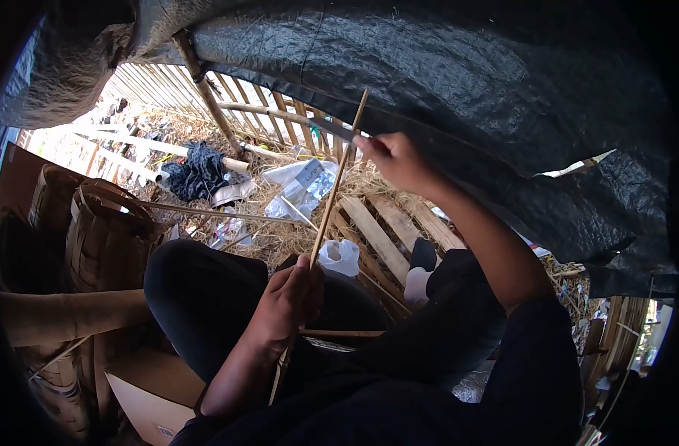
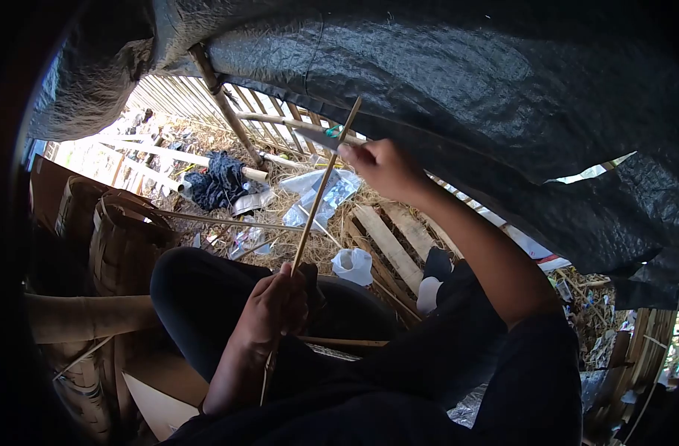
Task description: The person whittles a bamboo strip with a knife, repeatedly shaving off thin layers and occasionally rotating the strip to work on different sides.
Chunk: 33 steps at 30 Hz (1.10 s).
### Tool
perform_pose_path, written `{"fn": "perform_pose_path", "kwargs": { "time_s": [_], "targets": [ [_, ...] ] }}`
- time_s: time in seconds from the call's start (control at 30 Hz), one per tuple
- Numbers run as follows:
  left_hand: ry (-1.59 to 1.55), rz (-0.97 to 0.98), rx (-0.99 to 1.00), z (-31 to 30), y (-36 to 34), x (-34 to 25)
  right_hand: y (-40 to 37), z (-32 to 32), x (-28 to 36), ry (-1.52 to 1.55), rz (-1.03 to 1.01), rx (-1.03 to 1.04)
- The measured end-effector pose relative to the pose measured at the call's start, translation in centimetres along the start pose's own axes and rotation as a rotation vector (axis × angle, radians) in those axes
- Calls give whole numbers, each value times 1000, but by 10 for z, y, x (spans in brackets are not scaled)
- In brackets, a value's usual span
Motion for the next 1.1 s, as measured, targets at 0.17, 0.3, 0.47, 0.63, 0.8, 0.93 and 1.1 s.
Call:
{"fn": "perform_pose_path", "kwargs": {
  "time_s": [0.17,0.3,0.47,0.63,0.8,0.93,1.1],
  "targets": [
    [-30,-3,14,4,-2,-6,-20,10,21,-48,-8,64],
    [-58,-22,37,5,-3,-6,7,-14,7,-79,52,-55],
    [-94,-26,12,2,-1,-3,-32,29,30,-27,-212,48],
    [-58,-17,49,6,-1,-4,-4,-7,19,21,4,9],
    [-86,-29,3,-4,-1,3,-25,22,26,-37,-13,135],
    [-115,-9,43,1,-2,-1,-23,12,24,-22,3,32],
    [-39,-27,-3,-3,-3,2,-18,20,19,-49,-7,111]
  ]
}}
Point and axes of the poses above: each hand's wrist, its own y-axis towards the middle knuckle, its own z-axis out of the palm, x = y × z, the point moved 6 cm from there along y, towards the middle knuckle, and after that the axes turned 8 degrees about z, right-handed, at the moved point
